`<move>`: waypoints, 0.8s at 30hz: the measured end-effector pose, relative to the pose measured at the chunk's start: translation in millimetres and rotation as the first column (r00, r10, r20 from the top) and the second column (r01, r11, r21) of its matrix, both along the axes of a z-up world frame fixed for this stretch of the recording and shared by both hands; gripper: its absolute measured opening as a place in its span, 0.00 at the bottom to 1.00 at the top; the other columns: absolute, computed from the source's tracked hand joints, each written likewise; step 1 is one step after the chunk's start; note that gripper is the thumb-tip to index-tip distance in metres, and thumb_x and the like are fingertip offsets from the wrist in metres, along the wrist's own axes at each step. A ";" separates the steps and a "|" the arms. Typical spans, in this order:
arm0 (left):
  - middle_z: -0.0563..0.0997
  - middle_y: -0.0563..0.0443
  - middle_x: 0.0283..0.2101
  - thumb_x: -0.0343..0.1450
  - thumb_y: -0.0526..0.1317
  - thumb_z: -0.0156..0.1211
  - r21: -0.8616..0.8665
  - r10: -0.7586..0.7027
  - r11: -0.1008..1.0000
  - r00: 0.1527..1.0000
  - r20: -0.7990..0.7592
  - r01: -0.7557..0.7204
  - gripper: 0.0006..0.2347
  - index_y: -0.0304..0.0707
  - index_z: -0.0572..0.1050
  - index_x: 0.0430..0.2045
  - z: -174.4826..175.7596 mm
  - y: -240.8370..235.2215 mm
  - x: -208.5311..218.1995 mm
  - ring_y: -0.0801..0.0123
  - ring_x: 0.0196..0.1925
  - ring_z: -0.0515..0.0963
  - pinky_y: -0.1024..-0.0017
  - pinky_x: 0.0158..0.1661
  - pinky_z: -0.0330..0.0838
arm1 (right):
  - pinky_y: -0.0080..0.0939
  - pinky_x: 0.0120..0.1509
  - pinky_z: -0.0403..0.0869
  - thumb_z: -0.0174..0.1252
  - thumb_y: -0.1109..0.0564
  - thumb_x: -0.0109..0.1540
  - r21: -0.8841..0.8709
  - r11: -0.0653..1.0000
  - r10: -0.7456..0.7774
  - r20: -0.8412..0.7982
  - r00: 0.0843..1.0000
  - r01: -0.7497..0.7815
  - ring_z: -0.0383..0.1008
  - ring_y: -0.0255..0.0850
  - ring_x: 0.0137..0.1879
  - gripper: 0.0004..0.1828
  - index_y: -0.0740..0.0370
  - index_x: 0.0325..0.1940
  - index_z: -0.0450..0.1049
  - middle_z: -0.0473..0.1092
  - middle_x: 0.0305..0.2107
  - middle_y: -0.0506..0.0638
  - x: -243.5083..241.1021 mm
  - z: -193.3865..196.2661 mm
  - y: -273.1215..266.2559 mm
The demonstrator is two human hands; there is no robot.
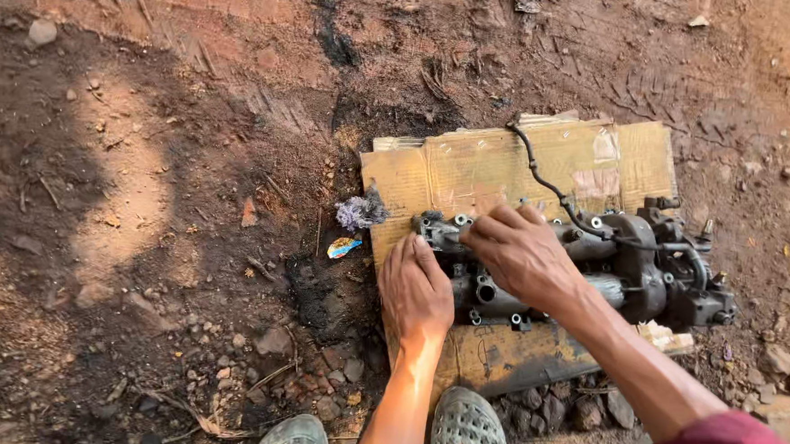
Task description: The person scrubs a dirty metal engine manifold resting on a piece of cardboard using a wire brush. They hold the part steady with one hand while vigorously scrubbing the surface with the other, focusing on removing grime from the exterior and openings.
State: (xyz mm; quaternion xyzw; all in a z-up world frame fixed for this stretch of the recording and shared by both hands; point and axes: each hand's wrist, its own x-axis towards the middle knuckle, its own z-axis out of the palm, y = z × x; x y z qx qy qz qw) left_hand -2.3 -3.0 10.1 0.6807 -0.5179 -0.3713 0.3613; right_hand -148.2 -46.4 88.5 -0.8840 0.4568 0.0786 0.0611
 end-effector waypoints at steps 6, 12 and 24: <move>0.80 0.33 0.50 0.80 0.45 0.36 0.058 -0.040 0.997 0.999 -0.030 0.042 0.21 0.26 0.77 0.45 0.8 2.8 -1.4 0.42 0.56 0.75 0.52 0.58 0.65 | 0.47 0.54 0.65 0.61 0.55 0.58 0.019 0.999 -0.052 0.111 0.992 0.050 0.68 0.44 0.50 0.18 0.58 0.52 0.78 0.69 0.39 0.47 -5.4 1.5 15.9; 0.80 0.32 0.50 0.80 0.46 0.34 0.110 -0.068 0.992 0.998 -0.009 0.069 0.21 0.26 0.76 0.45 4.5 3.7 0.8 0.41 0.56 0.75 0.52 0.60 0.64 | 0.49 0.54 0.66 0.61 0.56 0.55 -0.033 0.997 -0.075 0.000 0.997 0.075 0.68 0.45 0.51 0.19 0.58 0.50 0.79 0.70 0.37 0.47 9.4 6.0 15.7; 0.80 0.33 0.51 0.80 0.46 0.35 0.045 -0.013 0.999 0.999 -0.030 0.014 0.22 0.24 0.77 0.47 2.2 1.1 -3.2 0.42 0.56 0.76 0.52 0.60 0.63 | 0.48 0.52 0.65 0.61 0.54 0.53 0.141 0.990 0.033 -0.022 0.999 -0.030 0.70 0.45 0.49 0.14 0.56 0.42 0.81 0.73 0.39 0.46 1.2 4.0 -41.0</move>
